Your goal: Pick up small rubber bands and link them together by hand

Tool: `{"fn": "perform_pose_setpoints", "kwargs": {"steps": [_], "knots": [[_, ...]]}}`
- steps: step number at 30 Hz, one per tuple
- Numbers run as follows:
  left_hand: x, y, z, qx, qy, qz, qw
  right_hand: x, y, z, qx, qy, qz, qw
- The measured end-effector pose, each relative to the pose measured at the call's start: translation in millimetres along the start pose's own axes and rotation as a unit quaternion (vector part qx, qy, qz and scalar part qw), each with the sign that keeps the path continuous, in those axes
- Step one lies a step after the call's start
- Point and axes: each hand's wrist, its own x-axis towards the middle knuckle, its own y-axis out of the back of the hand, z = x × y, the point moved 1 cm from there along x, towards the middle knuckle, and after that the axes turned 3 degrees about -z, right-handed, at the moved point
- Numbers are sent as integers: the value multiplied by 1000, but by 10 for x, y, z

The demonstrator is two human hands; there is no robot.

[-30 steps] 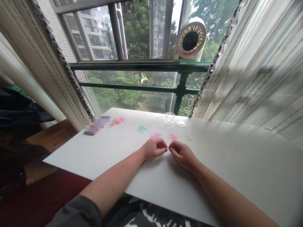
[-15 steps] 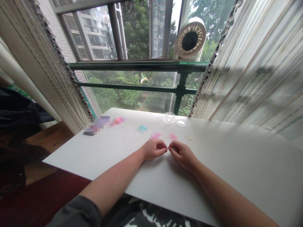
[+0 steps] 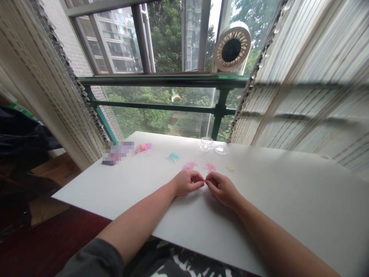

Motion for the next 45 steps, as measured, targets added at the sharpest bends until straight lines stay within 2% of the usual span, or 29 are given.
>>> {"fn": "perform_pose_setpoints", "kwargs": {"steps": [13, 23, 33, 45], "knots": [[2, -10, -10, -13, -8, 9, 1000, -1, -6, -14, 3, 6, -25, 1000], [5, 8, -2, -11, -19, -1, 1000, -5, -21, 11, -5, 11, -26, 1000], [-7, 9, -28, 29, -3, 4, 1000, -11, -13, -10, -11, 13, -26, 1000], [-14, 4, -9, 12, -15, 6, 1000, -20, -13, -60, -30, 19, -37, 999]]}}
